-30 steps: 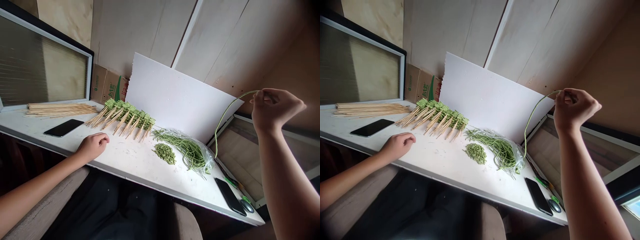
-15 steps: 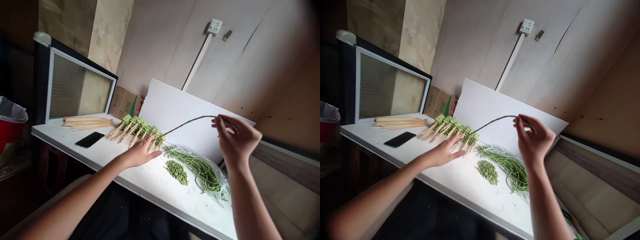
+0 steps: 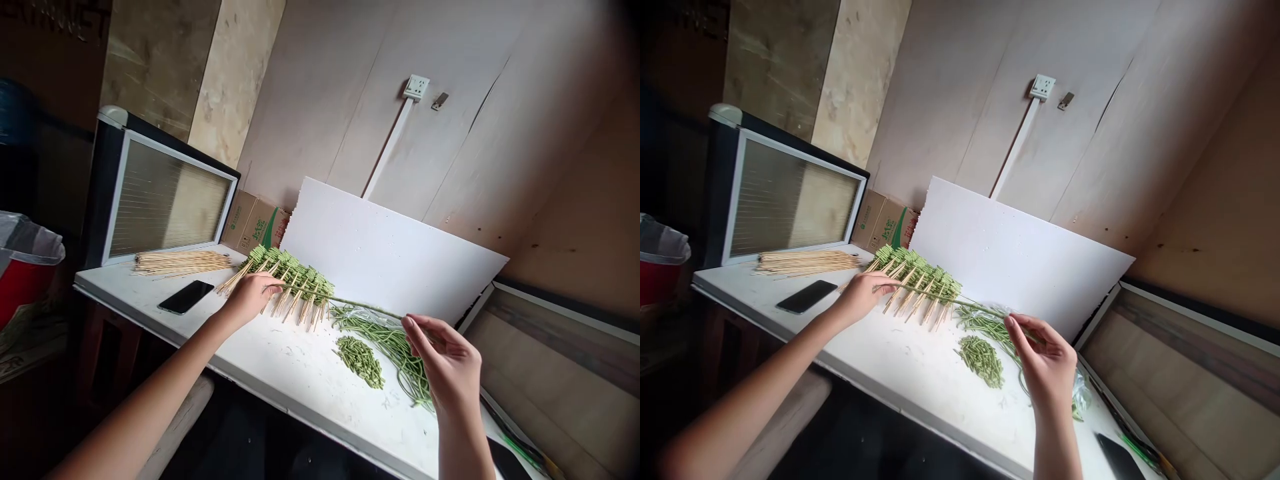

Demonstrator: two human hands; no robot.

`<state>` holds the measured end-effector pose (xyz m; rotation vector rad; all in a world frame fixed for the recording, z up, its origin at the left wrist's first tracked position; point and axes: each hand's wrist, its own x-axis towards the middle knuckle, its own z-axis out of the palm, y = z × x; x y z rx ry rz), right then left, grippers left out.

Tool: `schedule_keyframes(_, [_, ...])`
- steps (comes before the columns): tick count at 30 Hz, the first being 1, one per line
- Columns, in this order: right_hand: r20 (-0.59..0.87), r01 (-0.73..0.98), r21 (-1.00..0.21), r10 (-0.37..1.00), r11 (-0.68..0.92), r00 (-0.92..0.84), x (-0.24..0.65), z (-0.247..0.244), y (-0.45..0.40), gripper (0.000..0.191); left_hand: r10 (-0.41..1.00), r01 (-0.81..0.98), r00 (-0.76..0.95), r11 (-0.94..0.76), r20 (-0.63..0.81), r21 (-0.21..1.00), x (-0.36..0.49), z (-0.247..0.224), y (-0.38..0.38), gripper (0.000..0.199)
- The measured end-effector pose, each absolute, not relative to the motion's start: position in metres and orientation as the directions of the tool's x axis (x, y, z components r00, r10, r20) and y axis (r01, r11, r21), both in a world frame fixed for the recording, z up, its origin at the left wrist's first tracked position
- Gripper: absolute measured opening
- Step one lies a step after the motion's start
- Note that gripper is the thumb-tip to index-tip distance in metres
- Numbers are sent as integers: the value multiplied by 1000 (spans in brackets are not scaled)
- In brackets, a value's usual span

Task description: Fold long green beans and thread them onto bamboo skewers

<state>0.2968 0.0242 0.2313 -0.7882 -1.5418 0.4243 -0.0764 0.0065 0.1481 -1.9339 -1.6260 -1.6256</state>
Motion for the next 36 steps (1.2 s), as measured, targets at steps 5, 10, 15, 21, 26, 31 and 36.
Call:
schedule_keyframes(5, [615, 260, -739, 780, 622, -115, 306, 218, 30, 32, 791, 784, -112, -302, 601, 543, -75, 122, 22, 23])
schedule_keyframes(10, [546, 309, -730, 792, 609, -272, 298, 207, 32, 34, 915, 863, -41, -170, 402, 476, -63, 105, 21, 26])
schedule_keyframes(15, [555, 327, -677, 749, 659, -362, 275, 195, 20, 32, 906, 654, 240, -417, 349, 632, -13, 137, -17, 59])
schedule_keyframes(21, [519, 264, -670, 691, 694, -503, 249, 181, 11, 27, 822, 416, 179, -561, 540, 716, 41, 160, -41, 41])
schedule_keyframes(26, [536, 186, -723, 710, 665, -457, 250, 178, 13, 35, 815, 389, 134, -567, 564, 727, 35, 160, -35, 16])
schedule_keyframes(31, [634, 155, -691, 695, 706, -340, 256, 178, 12, 34, 847, 395, 122, -519, 517, 758, 27, 161, -34, 18])
schedule_keyframes(36, [709, 245, -508, 562, 826, -426, 254, 172, 15, 21, 874, 374, 114, -478, 472, 794, 31, 160, -36, 25])
